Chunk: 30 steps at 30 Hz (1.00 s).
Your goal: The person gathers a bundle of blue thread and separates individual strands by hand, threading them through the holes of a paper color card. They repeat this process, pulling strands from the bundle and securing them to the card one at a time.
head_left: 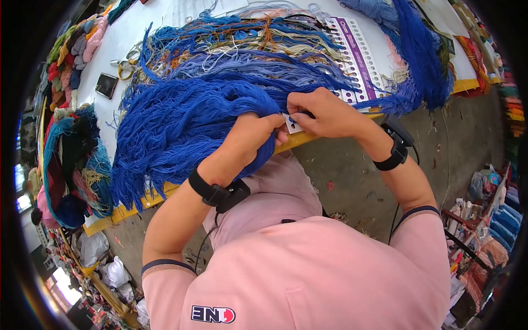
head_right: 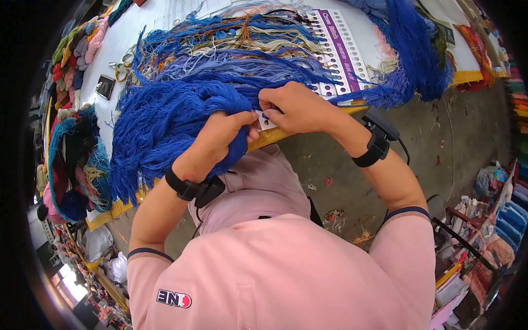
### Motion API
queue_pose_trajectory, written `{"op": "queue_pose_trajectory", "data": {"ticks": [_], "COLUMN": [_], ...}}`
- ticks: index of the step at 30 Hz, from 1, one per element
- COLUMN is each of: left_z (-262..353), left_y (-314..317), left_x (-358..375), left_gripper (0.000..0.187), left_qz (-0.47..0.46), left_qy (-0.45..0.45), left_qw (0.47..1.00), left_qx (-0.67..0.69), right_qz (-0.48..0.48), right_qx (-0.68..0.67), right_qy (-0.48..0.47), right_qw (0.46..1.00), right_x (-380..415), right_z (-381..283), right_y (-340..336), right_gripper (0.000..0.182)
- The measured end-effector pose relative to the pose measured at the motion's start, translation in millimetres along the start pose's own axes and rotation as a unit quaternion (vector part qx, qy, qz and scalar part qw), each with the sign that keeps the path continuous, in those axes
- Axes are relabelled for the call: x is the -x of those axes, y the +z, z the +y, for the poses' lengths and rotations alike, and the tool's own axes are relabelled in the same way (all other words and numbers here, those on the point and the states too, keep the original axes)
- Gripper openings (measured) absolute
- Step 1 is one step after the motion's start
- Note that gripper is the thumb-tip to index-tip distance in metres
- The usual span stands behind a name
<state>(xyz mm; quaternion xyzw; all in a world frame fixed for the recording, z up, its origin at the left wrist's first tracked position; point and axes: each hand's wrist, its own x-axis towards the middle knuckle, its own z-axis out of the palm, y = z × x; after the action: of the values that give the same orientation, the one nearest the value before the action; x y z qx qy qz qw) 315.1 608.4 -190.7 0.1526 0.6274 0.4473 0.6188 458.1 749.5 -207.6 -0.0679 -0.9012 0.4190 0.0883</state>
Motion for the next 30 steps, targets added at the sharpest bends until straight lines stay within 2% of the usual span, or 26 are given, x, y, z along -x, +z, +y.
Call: {"op": "queue_pose_trajectory", "data": {"ticks": [2, 5, 8, 11, 14, 17, 20, 21, 24, 26, 29, 30], "left_z": [-3, -4, -2, -9, -10, -5, 1, -1, -7, 2, 4, 4], "left_y": [-3, 0, 2, 3, -2, -25, -20, -19, -19, -26, -31, -32], "left_x": [0, -1, -3, -8, -6, -4, -1, -2, 0, 8, 10, 9], "left_gripper": [0.008, 0.009, 0.007, 0.009, 0.01, 0.009, 0.01, 0.014, 0.017, 0.013, 0.011, 0.011], "left_qz": [-0.025, 0.008, 0.009, 0.016, 0.025, 0.078, 0.072, 0.063, 0.044, 0.025, -0.038, -0.066], "left_qy": [0.009, -0.01, -0.025, 0.002, 0.062, 0.104, 0.083, 0.103, 0.113, 0.048, -0.011, -0.023], "left_qw": [0.998, 1.0, 1.0, 1.0, 0.996, 0.986, 0.984, 0.981, 0.993, 0.995, 0.978, 0.967], "left_qx": [0.056, 0.023, -0.003, -0.016, -0.056, -0.102, -0.142, -0.153, -0.007, 0.079, 0.204, 0.245], "right_qz": [-0.004, -0.033, -0.025, -0.005, -0.038, -0.056, -0.038, -0.039, -0.039, -0.033, -0.089, -0.095], "right_qx": [0.033, 0.043, 0.052, 0.028, -0.021, -0.062, -0.017, -0.019, -0.005, 0.032, 0.057, -0.036], "right_qy": [-0.001, 0.03, 0.017, 0.014, 0.057, 0.09, 0.043, 0.046, 0.042, 0.014, 0.03, 0.073], "right_qw": [0.999, 0.998, 0.998, 1.0, 0.997, 0.992, 0.998, 0.998, 0.998, 0.999, 0.994, 0.992], "right_x": [0, -2, -1, 0, 1, 3, 2, 2, 4, 5, 3, 1], "right_z": [-4, -7, -3, -5, -8, -7, -2, -2, -3, -4, -6, -5], "right_y": [-1, -2, 1, 2, -7, -10, -5, -5, -6, -6, -11, -12], "right_gripper": [0.007, 0.007, 0.007, 0.005, 0.009, 0.011, 0.01, 0.01, 0.011, 0.012, 0.017, 0.018]}}
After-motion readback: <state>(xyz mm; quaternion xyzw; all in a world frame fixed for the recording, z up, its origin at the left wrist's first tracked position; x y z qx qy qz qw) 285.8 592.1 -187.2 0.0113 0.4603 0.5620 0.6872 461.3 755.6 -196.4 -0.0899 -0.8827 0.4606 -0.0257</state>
